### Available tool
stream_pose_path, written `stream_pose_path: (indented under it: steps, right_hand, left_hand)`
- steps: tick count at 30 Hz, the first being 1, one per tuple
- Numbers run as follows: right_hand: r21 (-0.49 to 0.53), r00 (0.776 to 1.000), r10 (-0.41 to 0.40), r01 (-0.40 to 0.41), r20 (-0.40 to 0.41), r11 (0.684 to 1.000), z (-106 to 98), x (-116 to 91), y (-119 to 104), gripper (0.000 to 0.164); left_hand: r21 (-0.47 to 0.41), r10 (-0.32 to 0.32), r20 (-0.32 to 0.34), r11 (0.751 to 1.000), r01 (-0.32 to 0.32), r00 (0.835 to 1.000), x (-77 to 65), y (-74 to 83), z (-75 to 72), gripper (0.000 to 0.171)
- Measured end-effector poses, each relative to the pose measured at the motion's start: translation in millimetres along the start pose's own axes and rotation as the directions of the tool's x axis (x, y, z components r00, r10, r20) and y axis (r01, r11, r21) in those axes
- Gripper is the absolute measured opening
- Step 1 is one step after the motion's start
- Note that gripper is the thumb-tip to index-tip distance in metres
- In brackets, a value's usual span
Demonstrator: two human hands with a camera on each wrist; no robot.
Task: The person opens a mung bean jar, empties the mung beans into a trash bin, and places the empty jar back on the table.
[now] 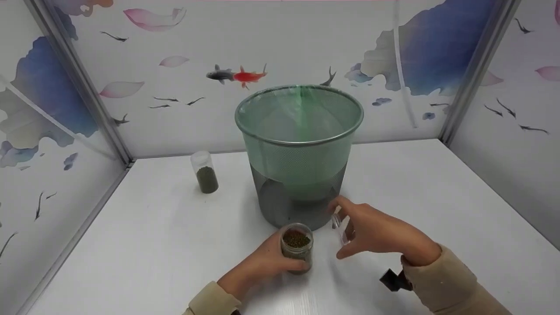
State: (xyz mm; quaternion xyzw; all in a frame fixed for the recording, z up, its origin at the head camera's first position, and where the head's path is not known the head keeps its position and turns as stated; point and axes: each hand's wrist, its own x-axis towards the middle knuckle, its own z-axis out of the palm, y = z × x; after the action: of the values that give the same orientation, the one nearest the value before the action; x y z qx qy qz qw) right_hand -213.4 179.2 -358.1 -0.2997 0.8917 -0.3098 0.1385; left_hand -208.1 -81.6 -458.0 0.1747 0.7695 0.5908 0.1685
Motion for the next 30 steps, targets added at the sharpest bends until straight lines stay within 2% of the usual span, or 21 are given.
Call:
stream_pose_path:
  steps: [6,10,14,19,23,30]
  right_hand:
    - [-0.154,0.992,0.120,-0.124,-0.032,0.980,4.7,7.3,14.9,0.071]
    - [-0.239,0.985,0.139,-0.159,-0.101,0.958,6.1,12.5,31.6,0.067]
    - [-0.273,0.970,0.162,-0.208,-0.179,0.939,6.8,18.5,50.2,0.069]
    - [-0.268,0.944,0.202,-0.272,-0.261,0.924,6.9,26.3,73.4,0.076]
    - [-0.222,0.927,0.244,-0.311,-0.285,0.924,5.6,29.8,89.4,0.078]
    - [-0.137,0.933,0.278,-0.314,-0.230,0.939,4.4,32.8,106.0,0.077]
  left_hand:
    - [0.002,-0.005,-0.006,1.000,0.005,1.000,-0.5,-1.9,-0.9,0.081]
    - [0.007,-0.001,-0.001,1.000,0.001,1.000,-0.2,-2.2,-0.8,0.082]
    - [0.008,-0.004,-0.003,1.000,0.004,1.000,0.0,-1.9,-1.0,0.082]
    - [0.011,-0.012,-0.008,1.000,0.013,1.000,-0.7,-1.1,-1.0,0.082]
    - [0.021,-0.012,-0.010,1.000,0.012,1.000,-0.8,-0.1,-0.7,0.082]
    - [0.013,-0.015,-0.004,1.000,0.015,1.000,-0.3,0.9,-0.4,0.083]
